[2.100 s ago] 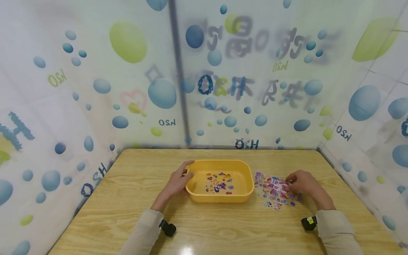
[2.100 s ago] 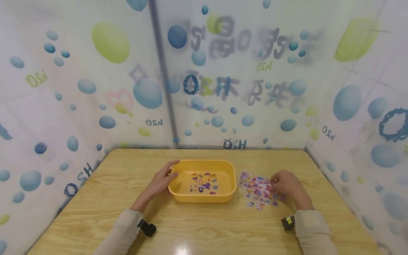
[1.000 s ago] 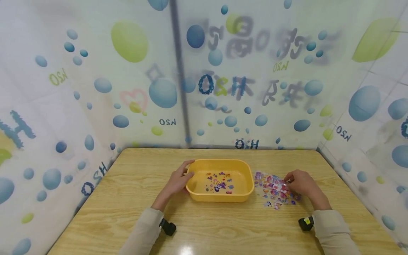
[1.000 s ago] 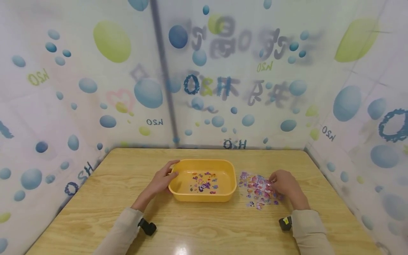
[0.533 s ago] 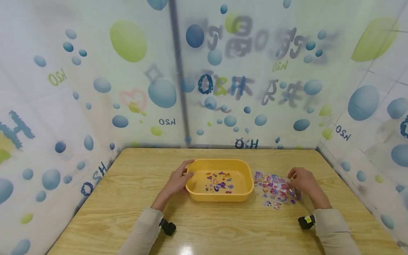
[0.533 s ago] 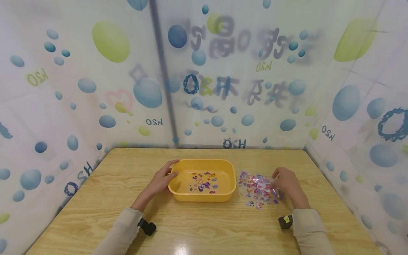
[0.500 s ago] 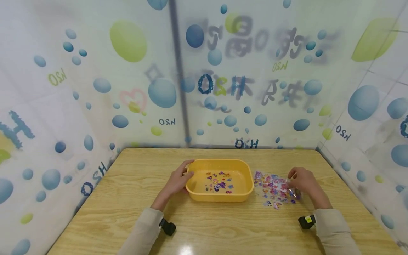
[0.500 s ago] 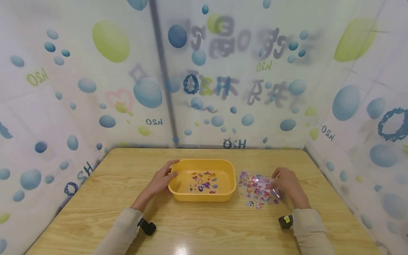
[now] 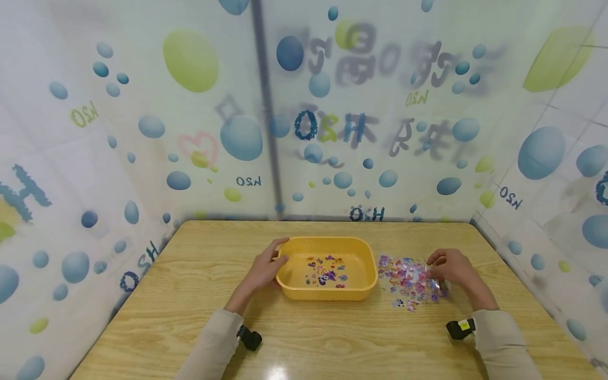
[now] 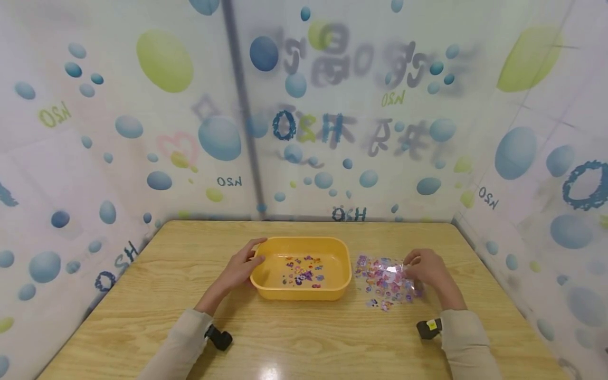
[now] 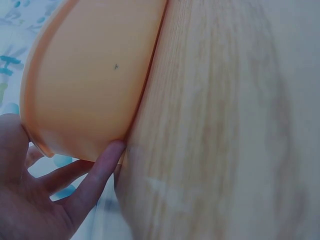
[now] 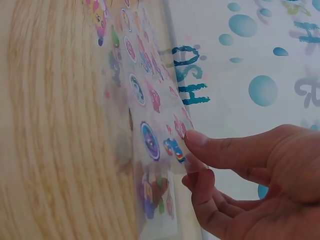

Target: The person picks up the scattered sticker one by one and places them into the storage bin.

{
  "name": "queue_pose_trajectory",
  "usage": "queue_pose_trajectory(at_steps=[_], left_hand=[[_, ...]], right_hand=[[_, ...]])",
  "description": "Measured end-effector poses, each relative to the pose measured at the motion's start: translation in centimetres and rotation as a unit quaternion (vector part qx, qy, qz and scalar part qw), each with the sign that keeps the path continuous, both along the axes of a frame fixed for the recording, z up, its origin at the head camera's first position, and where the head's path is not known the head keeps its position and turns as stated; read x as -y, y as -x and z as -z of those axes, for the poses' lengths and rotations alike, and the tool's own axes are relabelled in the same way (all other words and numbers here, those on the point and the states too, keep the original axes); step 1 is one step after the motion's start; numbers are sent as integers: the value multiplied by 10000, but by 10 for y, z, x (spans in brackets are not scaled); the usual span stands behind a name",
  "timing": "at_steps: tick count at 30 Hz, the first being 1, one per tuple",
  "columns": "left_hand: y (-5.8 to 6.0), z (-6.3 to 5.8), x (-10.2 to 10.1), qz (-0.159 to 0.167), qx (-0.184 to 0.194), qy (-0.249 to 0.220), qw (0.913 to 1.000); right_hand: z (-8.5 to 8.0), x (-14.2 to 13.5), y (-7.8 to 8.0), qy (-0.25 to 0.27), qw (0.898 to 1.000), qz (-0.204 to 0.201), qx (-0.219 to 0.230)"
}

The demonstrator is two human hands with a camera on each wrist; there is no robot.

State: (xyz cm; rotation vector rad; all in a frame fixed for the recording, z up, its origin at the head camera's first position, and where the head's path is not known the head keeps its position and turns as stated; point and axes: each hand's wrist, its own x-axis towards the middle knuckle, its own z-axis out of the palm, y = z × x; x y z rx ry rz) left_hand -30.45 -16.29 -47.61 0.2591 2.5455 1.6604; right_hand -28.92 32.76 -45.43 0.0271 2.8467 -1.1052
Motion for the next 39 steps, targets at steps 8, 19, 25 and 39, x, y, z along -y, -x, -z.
queue_pose_trajectory(at_steps=[8,19,25,39], left_hand=[[-1,0,0,24,14,-47,10000],[0,0,0,18,14,-46,10000],[0,0,0,4,-9,26,10000],[0,0,1,42,3,-51,10000]], right_hand=[[-3,2,0,183,9998,-98,26],[0,0,1,563,9979,-287,-170],[0,0,-1,765,9966,-224,-209],[-10,-1,-5,752,9948,-100,-676]])
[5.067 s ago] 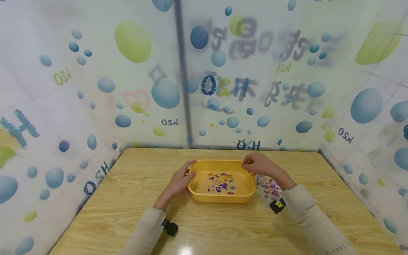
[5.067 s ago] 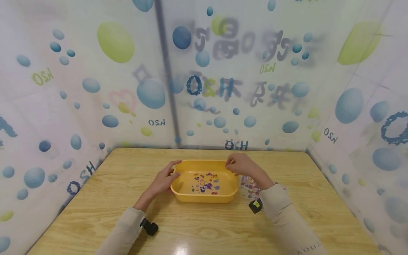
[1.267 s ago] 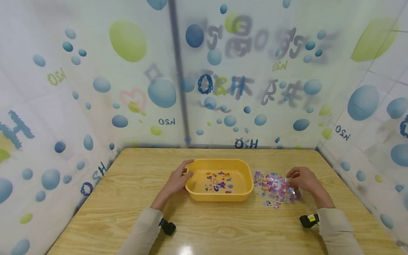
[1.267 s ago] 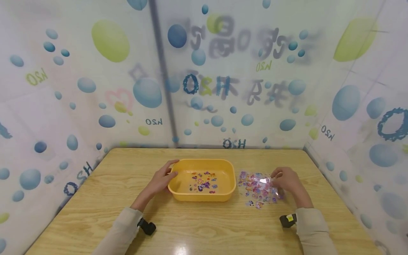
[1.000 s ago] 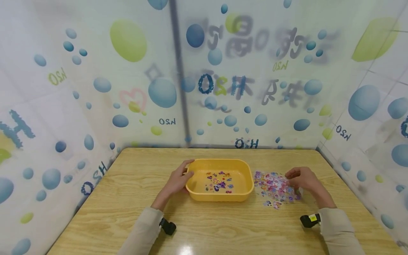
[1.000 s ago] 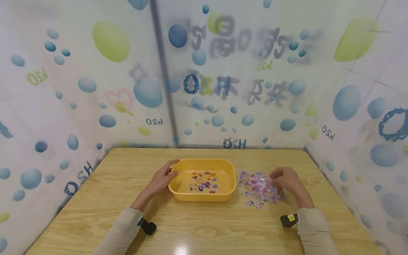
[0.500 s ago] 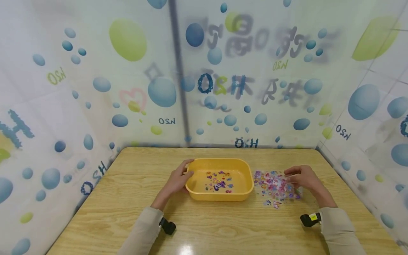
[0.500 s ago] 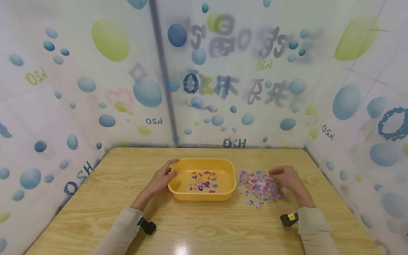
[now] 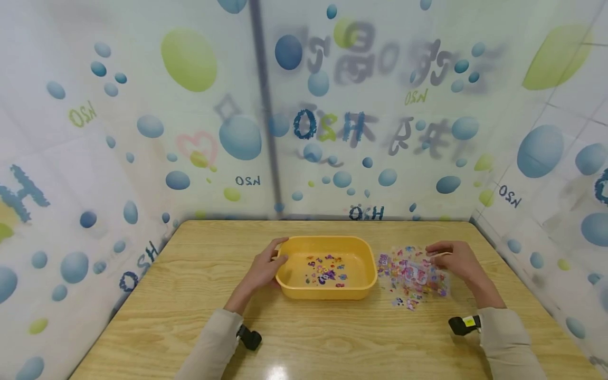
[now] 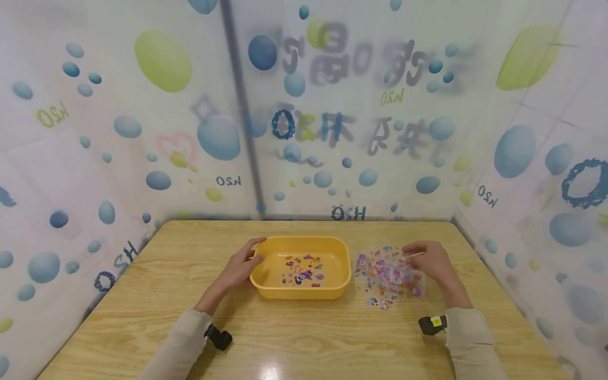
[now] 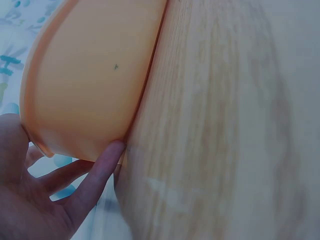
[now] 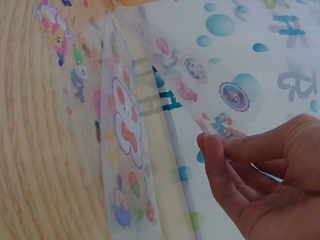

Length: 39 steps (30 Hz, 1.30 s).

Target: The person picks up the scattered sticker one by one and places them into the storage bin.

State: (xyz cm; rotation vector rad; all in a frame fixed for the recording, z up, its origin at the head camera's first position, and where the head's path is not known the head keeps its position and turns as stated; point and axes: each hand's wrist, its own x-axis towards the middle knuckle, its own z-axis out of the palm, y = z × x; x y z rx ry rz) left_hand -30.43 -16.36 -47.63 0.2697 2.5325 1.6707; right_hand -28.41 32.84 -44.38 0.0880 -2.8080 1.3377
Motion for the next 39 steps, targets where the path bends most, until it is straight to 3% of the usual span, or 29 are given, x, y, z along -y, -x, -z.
queue_pose_trajectory(at_steps=[29,39], left_hand=[[0,0,-1,-45,13,51,10000],[-1,0,-1,-43,-34,76,10000]], right_hand=[[-16,4,-7,380,9986,-102,-344],[-25,7,-8,347,9965,-120,-755]])
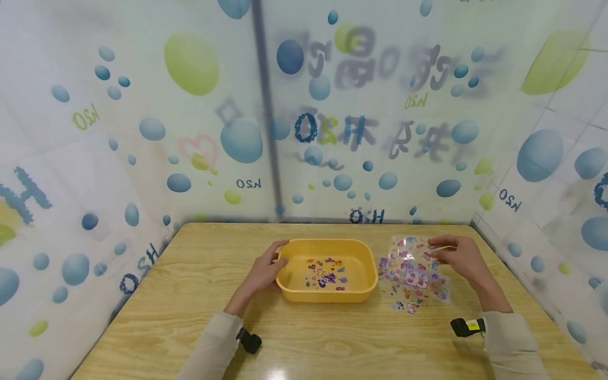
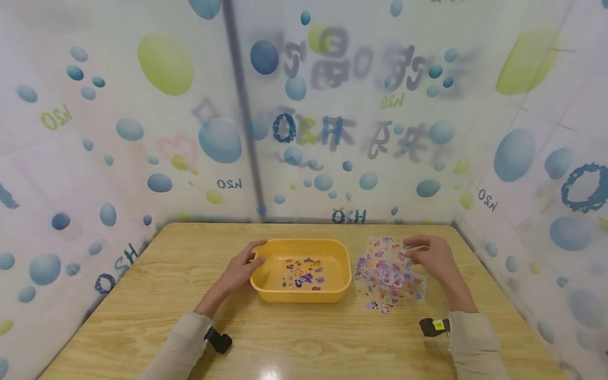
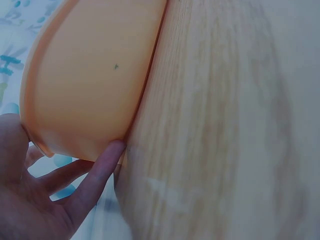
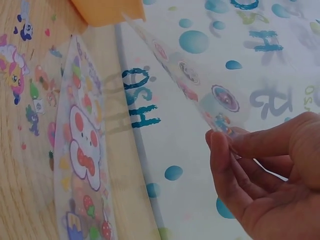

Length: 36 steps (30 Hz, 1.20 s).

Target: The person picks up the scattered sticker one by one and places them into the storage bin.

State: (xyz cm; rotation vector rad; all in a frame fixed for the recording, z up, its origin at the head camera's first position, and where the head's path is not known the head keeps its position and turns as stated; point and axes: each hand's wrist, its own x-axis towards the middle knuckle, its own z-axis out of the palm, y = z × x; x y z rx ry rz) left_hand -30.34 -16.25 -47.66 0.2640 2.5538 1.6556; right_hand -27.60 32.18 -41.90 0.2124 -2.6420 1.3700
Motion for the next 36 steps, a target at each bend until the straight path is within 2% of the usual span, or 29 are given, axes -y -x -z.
queue_pose_trajectory(at_steps=[5,23,36], left_hand=[[-1,0,0,14,3,-8,10000],[0,4,0,44,30,-65,10000],[0,1,1,57,-11,-56,10000]], right_hand=[[-4,3,-1,-9,9997,48,-254],[-10,25,-5,-143,9992,122,-365],[-21,54,9,-119,9992,-298,-231]])
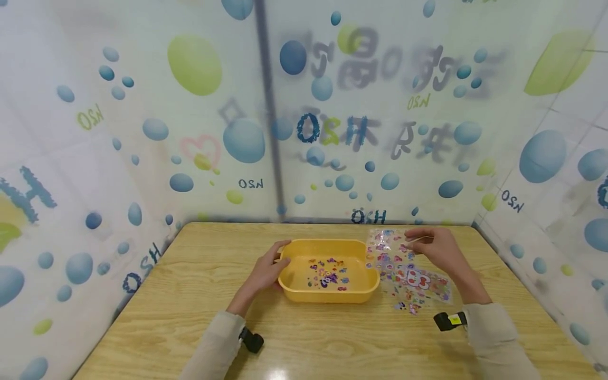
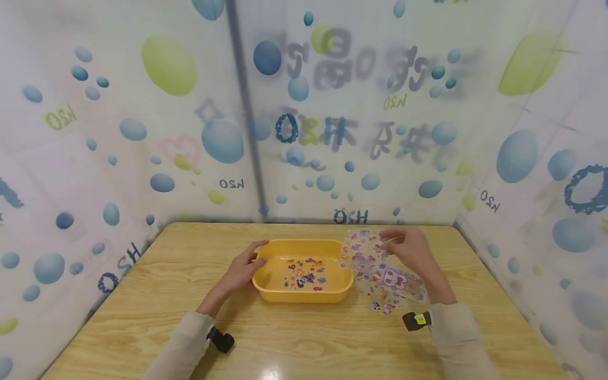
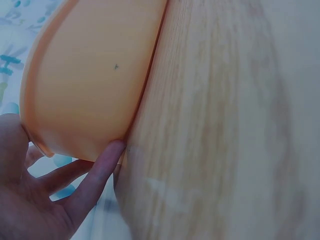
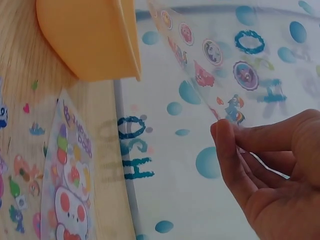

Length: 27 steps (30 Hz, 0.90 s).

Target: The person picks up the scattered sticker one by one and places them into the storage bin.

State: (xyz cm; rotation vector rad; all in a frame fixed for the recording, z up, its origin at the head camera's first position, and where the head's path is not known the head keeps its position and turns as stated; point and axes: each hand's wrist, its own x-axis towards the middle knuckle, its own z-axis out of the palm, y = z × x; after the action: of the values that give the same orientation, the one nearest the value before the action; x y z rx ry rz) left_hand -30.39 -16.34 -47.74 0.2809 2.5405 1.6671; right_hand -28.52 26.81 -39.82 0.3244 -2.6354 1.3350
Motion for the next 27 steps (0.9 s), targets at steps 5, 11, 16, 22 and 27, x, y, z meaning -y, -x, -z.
queue_pose_trajectory(at_steps=[5,11,16,22,27], left_hand=[[-1,-1,0,10,-7,-20,10000],[-3,-2,0,-16,-6,-11,10000],[-2,-1,-1,-15,4,-27,10000],[1,2,-1,-9,-4,-30,10000],[1,1,0,-51,-10,-27,10000]], right_hand=[[-4,15,8,-212,9996,-146,94],[-11,37,16,-389,9986,-297,209],[-14,55,24,-511,9971,-465,317],[-13,73,32,-598,9943,-771,428],[-12,88,34,-644,9923,-937,499]])
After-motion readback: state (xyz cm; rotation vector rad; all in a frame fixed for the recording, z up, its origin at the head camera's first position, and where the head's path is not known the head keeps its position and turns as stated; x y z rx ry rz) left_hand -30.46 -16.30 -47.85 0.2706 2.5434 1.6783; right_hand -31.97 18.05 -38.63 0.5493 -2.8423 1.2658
